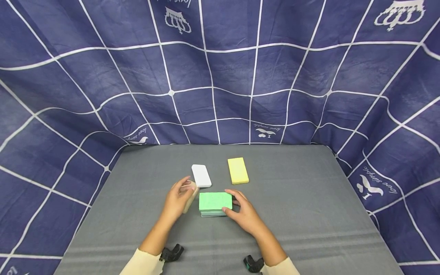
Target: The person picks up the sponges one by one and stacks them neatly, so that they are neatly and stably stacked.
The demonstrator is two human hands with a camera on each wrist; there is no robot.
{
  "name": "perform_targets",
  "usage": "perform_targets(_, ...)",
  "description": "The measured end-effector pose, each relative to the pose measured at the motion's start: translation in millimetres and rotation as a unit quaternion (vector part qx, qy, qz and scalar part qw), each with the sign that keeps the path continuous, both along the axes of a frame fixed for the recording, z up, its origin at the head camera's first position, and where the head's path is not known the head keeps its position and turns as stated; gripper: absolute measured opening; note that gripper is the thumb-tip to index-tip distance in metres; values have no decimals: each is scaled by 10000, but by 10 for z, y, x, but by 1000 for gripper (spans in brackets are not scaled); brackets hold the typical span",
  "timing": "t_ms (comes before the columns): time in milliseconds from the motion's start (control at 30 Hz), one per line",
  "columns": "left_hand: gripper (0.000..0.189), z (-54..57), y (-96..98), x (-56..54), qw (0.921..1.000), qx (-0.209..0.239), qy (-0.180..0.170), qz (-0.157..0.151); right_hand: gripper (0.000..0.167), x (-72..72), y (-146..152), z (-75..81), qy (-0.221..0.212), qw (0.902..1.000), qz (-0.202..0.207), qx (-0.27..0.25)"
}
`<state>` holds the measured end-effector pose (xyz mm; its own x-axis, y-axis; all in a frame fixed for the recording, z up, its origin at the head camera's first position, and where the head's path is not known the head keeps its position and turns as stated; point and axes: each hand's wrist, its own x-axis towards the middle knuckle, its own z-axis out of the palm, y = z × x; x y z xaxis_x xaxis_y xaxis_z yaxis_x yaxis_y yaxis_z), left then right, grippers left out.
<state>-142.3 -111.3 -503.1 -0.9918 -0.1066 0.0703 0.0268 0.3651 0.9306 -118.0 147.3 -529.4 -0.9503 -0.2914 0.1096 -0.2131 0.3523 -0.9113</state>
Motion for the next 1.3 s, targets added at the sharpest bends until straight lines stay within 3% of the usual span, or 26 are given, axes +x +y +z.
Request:
perform_targets(233, 56, -18, 0, -133, 9992, -341, -168, 146, 63, -5, -6, -3, -51, 10000, -19, 19)
perform_targets(567, 58, -77, 11, -282, 9983, -308, -440, 212, 63, -6, -11, -7, -183, 9998, -41, 31)
perform_targets(933, 56, -144, 1, -415, 9944, -827, -605, 263, 63, -15, 3, -12, -186, 9998, -77, 27)
perform_targets(1300, 50, -206, 20, -467, 9908, -1296, -328, 218, 62, -18, 2, -25, -268, 9996, -97, -22)
